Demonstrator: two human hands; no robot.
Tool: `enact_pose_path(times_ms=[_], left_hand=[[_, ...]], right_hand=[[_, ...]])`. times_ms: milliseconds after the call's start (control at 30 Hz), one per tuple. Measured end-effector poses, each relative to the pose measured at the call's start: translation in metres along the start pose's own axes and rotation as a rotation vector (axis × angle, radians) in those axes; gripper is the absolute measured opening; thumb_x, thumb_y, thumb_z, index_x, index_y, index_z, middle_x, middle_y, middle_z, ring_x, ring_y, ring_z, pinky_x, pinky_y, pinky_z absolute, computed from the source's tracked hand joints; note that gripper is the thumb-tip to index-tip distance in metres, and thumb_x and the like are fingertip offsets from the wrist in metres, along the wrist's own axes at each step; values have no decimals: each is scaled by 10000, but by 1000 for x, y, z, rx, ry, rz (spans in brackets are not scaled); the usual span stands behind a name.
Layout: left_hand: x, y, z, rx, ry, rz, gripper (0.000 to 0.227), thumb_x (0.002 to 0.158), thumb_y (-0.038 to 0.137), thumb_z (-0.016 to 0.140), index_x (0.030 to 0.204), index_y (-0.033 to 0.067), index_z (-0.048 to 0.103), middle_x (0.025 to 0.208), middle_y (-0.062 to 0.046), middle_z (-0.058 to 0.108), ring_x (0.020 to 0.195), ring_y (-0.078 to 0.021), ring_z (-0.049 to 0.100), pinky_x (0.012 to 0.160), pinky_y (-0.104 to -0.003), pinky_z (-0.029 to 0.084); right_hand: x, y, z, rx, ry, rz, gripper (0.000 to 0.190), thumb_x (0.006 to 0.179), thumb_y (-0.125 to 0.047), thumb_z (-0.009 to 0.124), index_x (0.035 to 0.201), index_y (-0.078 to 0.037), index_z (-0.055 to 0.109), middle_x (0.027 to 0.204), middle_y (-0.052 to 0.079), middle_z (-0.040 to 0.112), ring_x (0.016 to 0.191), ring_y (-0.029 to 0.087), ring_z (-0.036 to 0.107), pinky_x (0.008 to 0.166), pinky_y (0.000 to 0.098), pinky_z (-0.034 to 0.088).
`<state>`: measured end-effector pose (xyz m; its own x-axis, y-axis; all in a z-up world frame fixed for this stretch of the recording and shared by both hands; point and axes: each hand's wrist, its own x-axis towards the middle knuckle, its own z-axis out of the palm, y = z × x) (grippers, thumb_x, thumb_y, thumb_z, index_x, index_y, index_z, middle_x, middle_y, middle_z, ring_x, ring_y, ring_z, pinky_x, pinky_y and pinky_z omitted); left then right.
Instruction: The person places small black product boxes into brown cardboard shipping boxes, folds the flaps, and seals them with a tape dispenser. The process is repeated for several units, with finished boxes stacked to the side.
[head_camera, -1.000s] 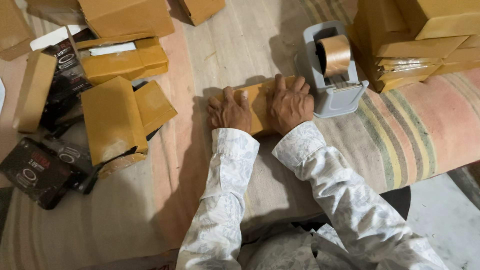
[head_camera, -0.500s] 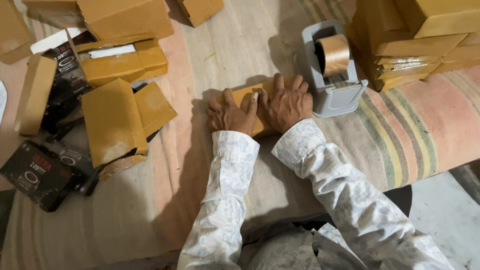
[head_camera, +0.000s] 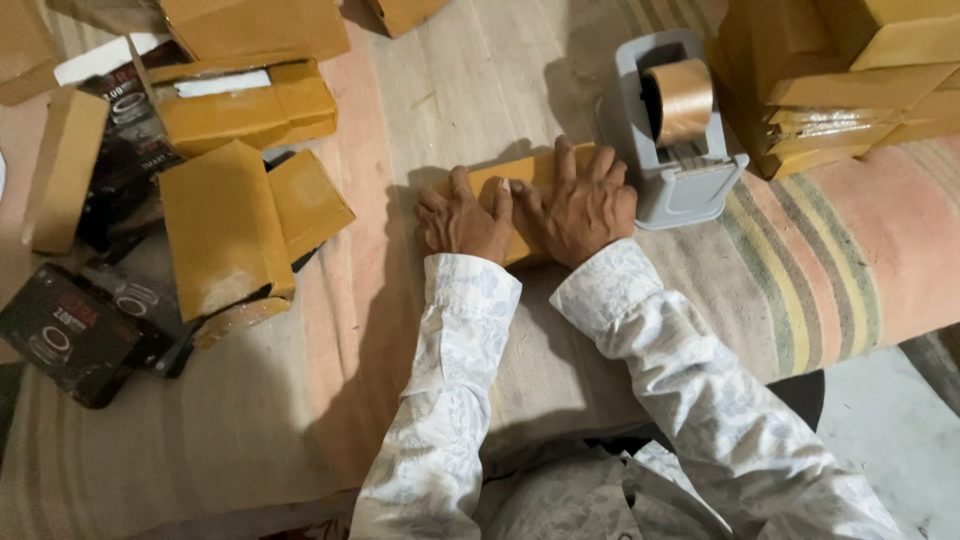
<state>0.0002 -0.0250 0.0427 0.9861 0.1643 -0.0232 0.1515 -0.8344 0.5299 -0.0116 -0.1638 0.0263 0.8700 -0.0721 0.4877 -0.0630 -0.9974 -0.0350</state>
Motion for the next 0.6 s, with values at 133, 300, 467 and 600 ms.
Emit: enact_pose_path(times_ms=[133,300,467,600], left_hand=[[-1,2,-2,-23,27,27,609,967,585,511,1401,160,467,1311,-256,433,1271,-446,447,996,-563,438],[2,-4,6,-32,95,63,550,1008,548,486,1393,155,490,1337,-279,425,1272,-469,443,976,-569,448],[2,-6,7,-2,126,41,372,1062,406,446,1368,217,540,1323,-240,494,1252,-437,509,973,-555,472],[-1,-6,2,-27,149,57,350,1056,351,446,1368,219,539,1299,-214,520,1208,-424,535,940,-552,480]], right_hand=[[0,2,0,17,-43,24,538,1076,-497,515,1383,-64,603,1018,225,566,850,344,613,590,434,512],[0,5,3,44,54,-16,495,1020,-477,568,1269,-52,617,954,227,573,799,345,616,553,421,519],[4,7,-3,138,-213,93,376,1099,-356,528,1371,-103,587,1170,225,591,1037,377,633,751,480,558],[10,16,-17,235,-273,-119,1024,724,-703,798,1455,-66,470,1397,388,389,1190,543,465,903,554,497]])
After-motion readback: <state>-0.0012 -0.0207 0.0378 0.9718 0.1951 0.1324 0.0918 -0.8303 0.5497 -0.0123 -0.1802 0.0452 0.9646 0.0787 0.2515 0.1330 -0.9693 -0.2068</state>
